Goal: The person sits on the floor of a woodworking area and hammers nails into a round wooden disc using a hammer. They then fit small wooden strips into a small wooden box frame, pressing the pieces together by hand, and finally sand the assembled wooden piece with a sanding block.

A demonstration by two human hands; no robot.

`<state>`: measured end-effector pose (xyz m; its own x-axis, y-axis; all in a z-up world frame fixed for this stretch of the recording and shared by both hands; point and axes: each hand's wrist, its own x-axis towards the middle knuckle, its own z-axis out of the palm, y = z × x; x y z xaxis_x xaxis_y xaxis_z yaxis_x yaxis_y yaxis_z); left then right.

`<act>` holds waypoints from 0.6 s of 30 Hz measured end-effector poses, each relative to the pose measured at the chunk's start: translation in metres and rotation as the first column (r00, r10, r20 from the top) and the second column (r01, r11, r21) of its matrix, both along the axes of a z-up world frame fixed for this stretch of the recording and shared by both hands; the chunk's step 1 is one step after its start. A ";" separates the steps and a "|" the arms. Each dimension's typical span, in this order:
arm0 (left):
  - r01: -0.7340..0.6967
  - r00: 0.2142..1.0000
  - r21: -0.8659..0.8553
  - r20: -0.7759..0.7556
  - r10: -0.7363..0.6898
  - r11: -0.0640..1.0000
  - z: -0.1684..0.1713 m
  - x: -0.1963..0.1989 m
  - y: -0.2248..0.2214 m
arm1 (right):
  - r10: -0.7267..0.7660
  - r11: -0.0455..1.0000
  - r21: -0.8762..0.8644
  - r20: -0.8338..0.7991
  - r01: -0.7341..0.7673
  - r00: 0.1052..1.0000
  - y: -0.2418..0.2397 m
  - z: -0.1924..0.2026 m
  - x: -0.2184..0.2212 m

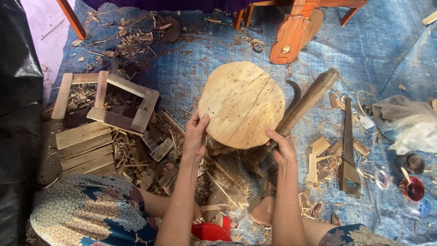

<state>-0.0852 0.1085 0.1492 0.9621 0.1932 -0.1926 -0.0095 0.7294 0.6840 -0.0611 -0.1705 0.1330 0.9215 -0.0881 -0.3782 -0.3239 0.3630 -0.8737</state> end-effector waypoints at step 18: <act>0.008 0.985 0.077 -0.171 0.006 0.997 -0.007 0.003 0.000 | -0.008 0.998 0.060 -0.089 0.014 0.996 0.021 0.019 0.002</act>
